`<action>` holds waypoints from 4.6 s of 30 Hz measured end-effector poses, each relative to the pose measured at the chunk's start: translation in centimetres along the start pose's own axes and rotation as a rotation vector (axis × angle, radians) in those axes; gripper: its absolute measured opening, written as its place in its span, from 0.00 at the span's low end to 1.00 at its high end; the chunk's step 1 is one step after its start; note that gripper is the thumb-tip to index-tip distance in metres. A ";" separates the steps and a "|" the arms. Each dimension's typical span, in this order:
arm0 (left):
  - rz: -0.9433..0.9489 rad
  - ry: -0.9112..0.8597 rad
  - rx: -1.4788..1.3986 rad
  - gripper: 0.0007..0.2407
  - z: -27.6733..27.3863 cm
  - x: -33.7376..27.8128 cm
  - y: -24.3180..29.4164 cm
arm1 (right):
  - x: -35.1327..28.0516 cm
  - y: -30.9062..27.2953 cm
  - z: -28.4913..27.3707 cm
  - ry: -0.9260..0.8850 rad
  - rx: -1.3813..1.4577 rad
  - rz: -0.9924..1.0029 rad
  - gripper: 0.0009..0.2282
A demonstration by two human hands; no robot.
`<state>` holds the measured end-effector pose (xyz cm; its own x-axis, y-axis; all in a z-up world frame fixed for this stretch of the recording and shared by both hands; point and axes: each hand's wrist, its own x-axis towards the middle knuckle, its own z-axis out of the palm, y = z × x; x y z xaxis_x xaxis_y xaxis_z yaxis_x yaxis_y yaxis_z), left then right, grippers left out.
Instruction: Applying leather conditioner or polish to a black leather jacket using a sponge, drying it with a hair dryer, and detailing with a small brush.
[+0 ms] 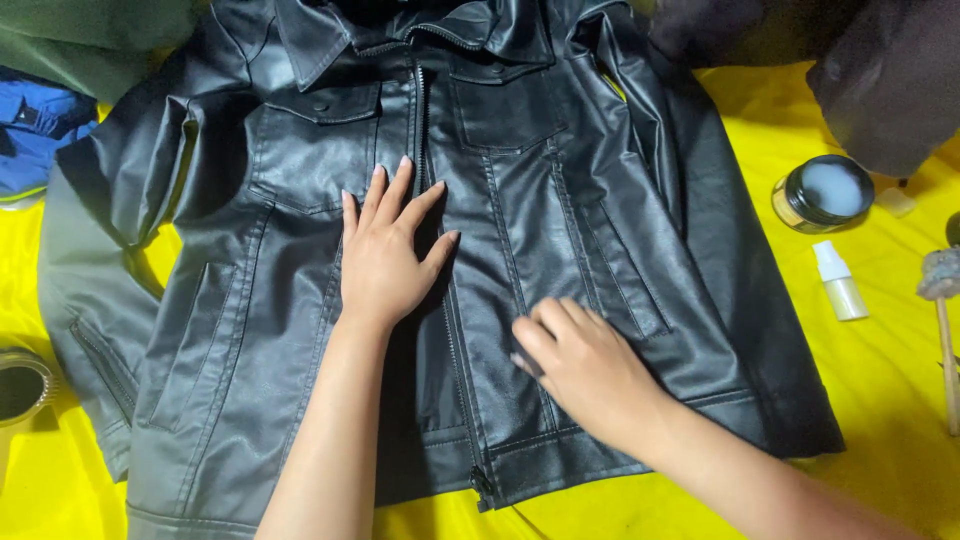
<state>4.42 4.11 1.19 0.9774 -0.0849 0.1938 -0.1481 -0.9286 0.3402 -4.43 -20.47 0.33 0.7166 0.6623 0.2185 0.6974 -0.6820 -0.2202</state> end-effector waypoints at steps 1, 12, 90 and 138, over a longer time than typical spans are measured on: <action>0.002 0.000 0.000 0.23 0.2 0.0 -0.3 | -0.7 -0.6 -0.3 0.001 -0.001 0.002 0.11; 0.130 0.097 -0.011 0.23 0.8 0.0 -1.0 | -4.9 -3.3 -2.0 -0.243 0.176 -0.043 0.13; 0.122 0.202 -0.077 0.18 1.1 -0.1 -1.2 | 18.8 10.6 -2.7 0.047 0.221 0.009 0.19; 0.158 0.203 -0.032 0.17 1.8 -0.1 -1.7 | -12.5 28.8 -4.0 0.699 0.289 0.832 0.11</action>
<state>4.80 5.06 -1.12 0.8917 -0.1505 0.4268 -0.3044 -0.8974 0.3194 6.64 -49.62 -4.89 0.8636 -0.3468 0.3658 0.0426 -0.6729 -0.7385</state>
